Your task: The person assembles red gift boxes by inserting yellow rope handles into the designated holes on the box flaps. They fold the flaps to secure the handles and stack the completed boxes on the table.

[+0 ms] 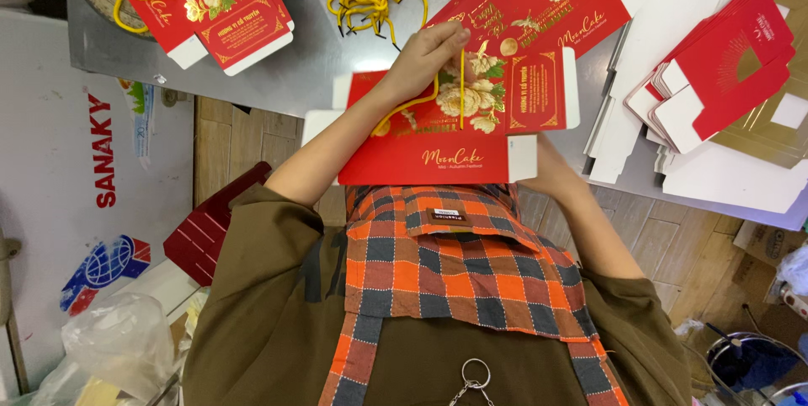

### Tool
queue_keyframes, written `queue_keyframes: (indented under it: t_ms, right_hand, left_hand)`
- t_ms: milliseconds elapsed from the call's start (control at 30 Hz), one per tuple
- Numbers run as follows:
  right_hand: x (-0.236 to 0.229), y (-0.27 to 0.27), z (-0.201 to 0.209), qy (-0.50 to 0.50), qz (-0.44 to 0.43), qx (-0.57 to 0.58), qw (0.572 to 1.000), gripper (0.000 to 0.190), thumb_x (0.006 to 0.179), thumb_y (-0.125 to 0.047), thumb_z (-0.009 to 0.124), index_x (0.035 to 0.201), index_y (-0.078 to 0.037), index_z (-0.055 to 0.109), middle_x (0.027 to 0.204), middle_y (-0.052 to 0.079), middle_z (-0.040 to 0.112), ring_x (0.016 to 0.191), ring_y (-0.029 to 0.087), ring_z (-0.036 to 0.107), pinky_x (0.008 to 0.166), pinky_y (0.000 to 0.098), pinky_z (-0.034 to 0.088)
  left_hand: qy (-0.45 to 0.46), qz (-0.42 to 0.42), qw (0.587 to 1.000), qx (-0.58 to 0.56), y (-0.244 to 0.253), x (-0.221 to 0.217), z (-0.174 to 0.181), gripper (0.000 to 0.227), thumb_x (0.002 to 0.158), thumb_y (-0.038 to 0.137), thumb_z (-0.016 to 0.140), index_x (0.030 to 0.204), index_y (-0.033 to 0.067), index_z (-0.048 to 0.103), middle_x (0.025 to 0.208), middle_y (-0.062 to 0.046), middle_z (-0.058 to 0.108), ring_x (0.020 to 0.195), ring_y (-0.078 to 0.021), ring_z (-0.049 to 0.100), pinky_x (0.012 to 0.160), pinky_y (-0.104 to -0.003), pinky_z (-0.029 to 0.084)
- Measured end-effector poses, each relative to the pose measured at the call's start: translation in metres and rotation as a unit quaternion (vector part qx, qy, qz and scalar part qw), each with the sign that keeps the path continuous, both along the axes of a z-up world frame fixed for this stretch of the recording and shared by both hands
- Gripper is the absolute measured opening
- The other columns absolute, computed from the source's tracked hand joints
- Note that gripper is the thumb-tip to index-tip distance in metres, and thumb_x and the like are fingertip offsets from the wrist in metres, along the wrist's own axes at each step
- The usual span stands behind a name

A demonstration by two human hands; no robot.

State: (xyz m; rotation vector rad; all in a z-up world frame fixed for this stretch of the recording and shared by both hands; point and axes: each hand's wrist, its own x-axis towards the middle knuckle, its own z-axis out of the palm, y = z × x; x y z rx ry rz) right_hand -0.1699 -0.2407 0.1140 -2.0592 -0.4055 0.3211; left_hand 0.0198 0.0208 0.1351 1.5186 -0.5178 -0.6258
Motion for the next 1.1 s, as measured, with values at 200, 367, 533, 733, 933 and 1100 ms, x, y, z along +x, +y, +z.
queue_keyframes:
  t_ms: [200, 367, 533, 733, 933, 1100]
  right_hand:
    - [0.023, -0.013, 0.079, 0.041, 0.009, 0.134, 0.99, 0.041, 0.084, -0.018, 0.077, 0.12, 0.0, 0.068, 0.119, 0.018, 0.07, 0.108, 0.032, 0.066, 0.093, 0.041, 0.051]
    - [0.046, 0.006, 0.126, -0.051, -0.159, 0.024, 0.986, 0.024, 0.093, -0.006, 0.078, 0.115, 0.0, 0.071, 0.106, 0.012, 0.074, 0.091, 0.022, 0.073, 0.08, 0.0316, 0.057]
    - [0.084, -0.008, 0.115, 0.015, -0.324, 0.367, 0.872, 0.015, 0.106, -0.005, 0.064, 0.119, -0.003, 0.057, 0.115, 0.01, 0.076, 0.101, 0.016, 0.074, 0.095, 0.0316, 0.059]
    - [0.094, 0.019, 0.071, 0.021, -0.356, 0.544, 0.76, 0.022, 0.105, -0.011, 0.065, 0.121, -0.004, 0.052, 0.126, 0.012, 0.068, 0.117, 0.02, 0.066, 0.11, 0.0396, 0.052]
    - [0.083, 0.026, 0.046, -0.025, -0.376, 0.5, 0.78, 0.02, 0.109, -0.01, 0.062, 0.124, -0.008, 0.048, 0.131, 0.012, 0.063, 0.123, 0.019, 0.061, 0.114, 0.0394, 0.05]
    - [0.083, 0.024, 0.044, -0.043, -0.4, 0.547, 0.734, 0.026, 0.107, -0.009, 0.061, 0.129, -0.005, 0.047, 0.133, 0.013, 0.063, 0.125, 0.024, 0.061, 0.113, 0.042, 0.05]
  left_hand:
    - [0.145, -0.069, 0.985, 0.059, -0.015, 0.009, 0.006, 0.039, 0.108, 0.046, 0.046, 0.102, 0.0075, 0.049, 0.097, -0.009, 0.076, 0.082, -0.0152, 0.069, 0.06, -0.032, 0.041]
    - [-0.117, -0.128, 0.969, 0.174, 0.0, 0.017, 0.052, 0.057, 0.104, 0.047, 0.053, 0.139, 0.0028, 0.045, 0.136, -0.015, 0.06, 0.104, -0.025, 0.067, 0.092, -0.039, 0.051]
    - [-0.289, 0.115, 0.923, 0.225, 0.058, 0.027, 0.123, 0.043, 0.108, 0.036, 0.062, 0.141, 0.0104, 0.056, 0.152, -0.014, 0.055, 0.146, -0.0339, 0.047, 0.12, -0.045, 0.04]
    - [-0.361, 0.39, 0.837, 0.13, 0.06, 0.005, 0.115, 0.035, 0.108, 0.02, 0.071, 0.136, 0.0064, 0.054, 0.145, -0.017, 0.047, 0.138, -0.0284, 0.045, 0.118, -0.042, 0.046]
    - [-0.059, 0.315, 0.946, 0.044, 0.052, 0.03, 0.054, 0.055, 0.095, 0.024, 0.083, 0.135, 0.0035, 0.051, 0.116, -0.009, 0.06, 0.103, -0.0175, 0.062, 0.088, -0.031, 0.059]
    - [-0.144, 0.42, 0.895, 0.047, 0.041, 0.038, 0.047, 0.062, 0.085, 0.023, 0.089, 0.128, 0.0012, 0.049, 0.114, -0.008, 0.055, 0.097, -0.0185, 0.062, 0.084, -0.033, 0.056]
